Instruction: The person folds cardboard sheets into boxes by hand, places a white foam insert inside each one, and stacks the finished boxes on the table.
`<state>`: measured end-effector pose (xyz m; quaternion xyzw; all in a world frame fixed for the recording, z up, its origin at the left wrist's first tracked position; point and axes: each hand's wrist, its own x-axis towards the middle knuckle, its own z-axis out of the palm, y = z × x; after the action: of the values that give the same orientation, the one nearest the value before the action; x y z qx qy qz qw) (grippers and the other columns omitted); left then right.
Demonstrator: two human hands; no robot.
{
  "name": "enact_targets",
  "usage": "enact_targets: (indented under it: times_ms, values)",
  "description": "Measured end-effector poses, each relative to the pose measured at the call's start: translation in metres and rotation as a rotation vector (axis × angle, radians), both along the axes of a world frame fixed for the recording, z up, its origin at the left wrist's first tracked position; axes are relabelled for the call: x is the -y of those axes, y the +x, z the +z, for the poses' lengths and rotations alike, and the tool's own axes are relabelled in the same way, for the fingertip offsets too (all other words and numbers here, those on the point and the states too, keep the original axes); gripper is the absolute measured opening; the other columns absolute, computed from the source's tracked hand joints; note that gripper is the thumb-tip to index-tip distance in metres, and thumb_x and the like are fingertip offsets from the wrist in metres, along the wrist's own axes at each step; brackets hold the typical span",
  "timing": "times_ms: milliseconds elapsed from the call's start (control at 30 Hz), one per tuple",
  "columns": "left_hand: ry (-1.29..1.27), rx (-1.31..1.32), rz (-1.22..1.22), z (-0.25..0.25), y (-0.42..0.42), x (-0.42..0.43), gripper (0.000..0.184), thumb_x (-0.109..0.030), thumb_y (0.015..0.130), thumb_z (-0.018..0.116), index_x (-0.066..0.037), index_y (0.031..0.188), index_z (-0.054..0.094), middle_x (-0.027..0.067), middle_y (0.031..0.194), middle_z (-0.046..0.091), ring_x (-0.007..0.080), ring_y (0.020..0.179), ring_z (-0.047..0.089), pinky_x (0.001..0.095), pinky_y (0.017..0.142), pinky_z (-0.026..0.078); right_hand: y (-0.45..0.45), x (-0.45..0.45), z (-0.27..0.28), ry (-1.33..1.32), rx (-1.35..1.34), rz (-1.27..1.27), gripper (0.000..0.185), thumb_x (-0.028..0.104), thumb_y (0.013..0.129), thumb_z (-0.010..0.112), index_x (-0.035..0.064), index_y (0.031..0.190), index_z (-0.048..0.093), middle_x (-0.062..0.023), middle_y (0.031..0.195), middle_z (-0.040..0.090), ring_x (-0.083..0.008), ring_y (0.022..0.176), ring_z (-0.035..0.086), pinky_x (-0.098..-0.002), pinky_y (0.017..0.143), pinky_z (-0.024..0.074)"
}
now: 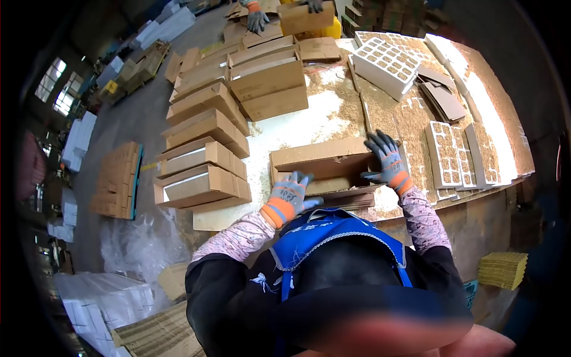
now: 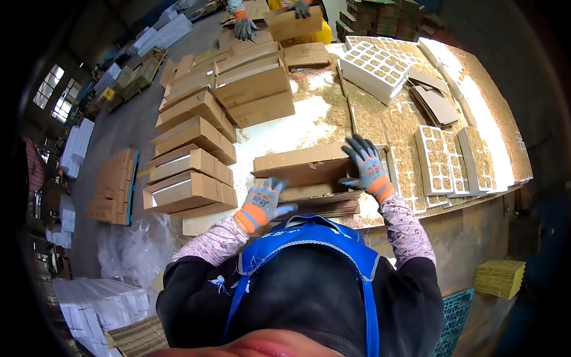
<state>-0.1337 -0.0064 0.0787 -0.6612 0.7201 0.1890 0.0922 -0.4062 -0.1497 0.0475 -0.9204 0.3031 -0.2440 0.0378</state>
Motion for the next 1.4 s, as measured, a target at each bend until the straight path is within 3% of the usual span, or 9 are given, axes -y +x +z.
enact_targets:
  times_ms: [33, 100, 267, 367, 400, 533, 667, 1167, 1400]
  values:
    - [0.001, 0.005, -0.002, -0.012, 0.002, 0.0, 0.086, -0.067, 0.072, 0.056, -0.01, 0.134, 0.04, 0.0214, 0.13, 0.044, 0.0369, 0.118, 0.045, 0.0451, 0.099, 0.035, -0.005, 0.001, -0.004, 0.001, 0.005, -0.002, 0.076, 0.05, 0.065, 0.073, 0.0125, 0.127, 0.048, -0.0141, 0.136, 0.041, -0.0328, 0.13, 0.033, -0.0458, 0.106, 0.0281]
    - [-0.837, 0.101, -0.216, -0.034, 0.01, 0.0, 0.086, -0.065, 0.067, 0.062, -0.013, 0.132, 0.042, 0.0196, 0.132, 0.041, 0.0332, 0.124, 0.037, 0.0479, 0.105, 0.025, -0.013, 0.0, -0.011, 0.139, -0.043, 0.166, 0.054, 0.042, 0.071, 0.071, 0.0116, 0.113, 0.058, -0.0154, 0.12, 0.055, -0.0335, 0.125, 0.04, -0.0447, 0.104, 0.031]
    - [-0.803, 0.117, -0.169, -0.03, -0.006, 0.028, 0.061, -0.046, 0.078, 0.061, -0.008, 0.124, 0.049, 0.0163, 0.131, 0.044, 0.0314, 0.123, 0.038, 0.0458, 0.106, 0.024, -0.027, 0.008, -0.03, 0.904, 0.472, 0.283, 0.06, 0.052, 0.093, 0.026, 0.0075, 0.118, 0.059, -0.0159, 0.129, 0.051, -0.036, 0.128, 0.035, -0.0402, 0.106, 0.0273]
    - [-0.394, 0.024, -0.091, -0.026, -0.012, 0.025, 0.043, -0.036, 0.08, 0.061, -0.006, 0.111, 0.056, 0.0142, 0.117, 0.055, 0.0276, 0.111, 0.05, 0.0382, 0.098, 0.037, -0.038, 0.017, -0.023, 0.399, 0.099, 0.398, 0.048, 0.041, 0.087, 0.05, 0.0094, 0.122, 0.056, -0.0159, 0.132, 0.047, -0.0354, 0.131, 0.031, -0.0464, 0.107, 0.024]
    - [-0.762, -0.024, -0.247, -0.044, -0.008, 0.018, 0.029, -0.028, 0.08, 0.063, -0.006, 0.097, 0.059, 0.0111, 0.106, 0.06, 0.0251, 0.1, 0.055, 0.034, 0.088, 0.043, -0.039, 0.009, -0.015, 0.214, -0.054, 0.413, 0.047, 0.035, 0.082, 0.058, 0.0134, 0.124, 0.055, -0.0136, 0.133, 0.047, -0.0352, 0.13, 0.034, -0.0477, 0.105, 0.0258]
    - [-0.584, -0.315, -0.045, -0.05, -0.006, 0.02, 0.057, -0.041, 0.076, 0.066, -0.004, 0.117, 0.052, 0.0161, 0.125, 0.049, 0.0314, 0.118, 0.044, 0.0404, 0.1, 0.033, -0.041, 0.005, -0.03, 0.044, 0.057, 0.422, 0.038, 0.027, 0.083, 0.056, 0.0132, 0.119, 0.056, -0.0103, 0.129, 0.05, -0.0339, 0.123, 0.042, -0.0471, 0.1, 0.0336]
    - [-0.349, 0.054, -0.145, -0.036, -0.019, 0.022, 0.102, -0.067, 0.069, 0.059, -0.005, 0.142, 0.023, 0.0174, 0.147, 0.019, 0.0353, 0.136, 0.016, 0.0489, 0.109, 0.012, -0.036, 0.013, -0.04, 0.059, 0.13, 0.46, 0.034, 0.022, 0.083, 0.055, 0.0123, 0.115, 0.058, -0.0111, 0.129, 0.05, -0.0356, 0.123, 0.04, -0.0472, 0.099, 0.0346]
    - [-0.307, 0.115, -0.173, -0.035, -0.05, 0.042, 0.1, -0.062, 0.064, 0.064, -0.006, 0.139, 0.029, 0.0161, 0.143, 0.028, 0.0326, 0.132, 0.024, 0.0534, 0.106, 0.011, -0.045, 0.007, -0.036, 0.147, 0.036, 0.392, 0.064, 0.048, 0.079, 0.059, 0.0158, 0.132, 0.044, -0.0127, 0.14, 0.036, -0.0368, 0.132, 0.027, -0.0486, 0.106, 0.0242]
    - [-0.387, 0.095, -0.24, -0.042, -0.054, 0.041, 0.103, -0.053, 0.057, 0.073, -0.002, 0.136, 0.031, 0.0188, 0.135, 0.036, 0.035, 0.124, 0.033, 0.0513, 0.104, 0.019, -0.159, -0.006, -0.1, 0.251, 0.593, -0.594, 0.054, 0.028, 0.076, 0.067, 0.0075, 0.123, 0.051, -0.0158, 0.126, 0.05, -0.0346, 0.116, 0.044, -0.041, 0.097, 0.036]
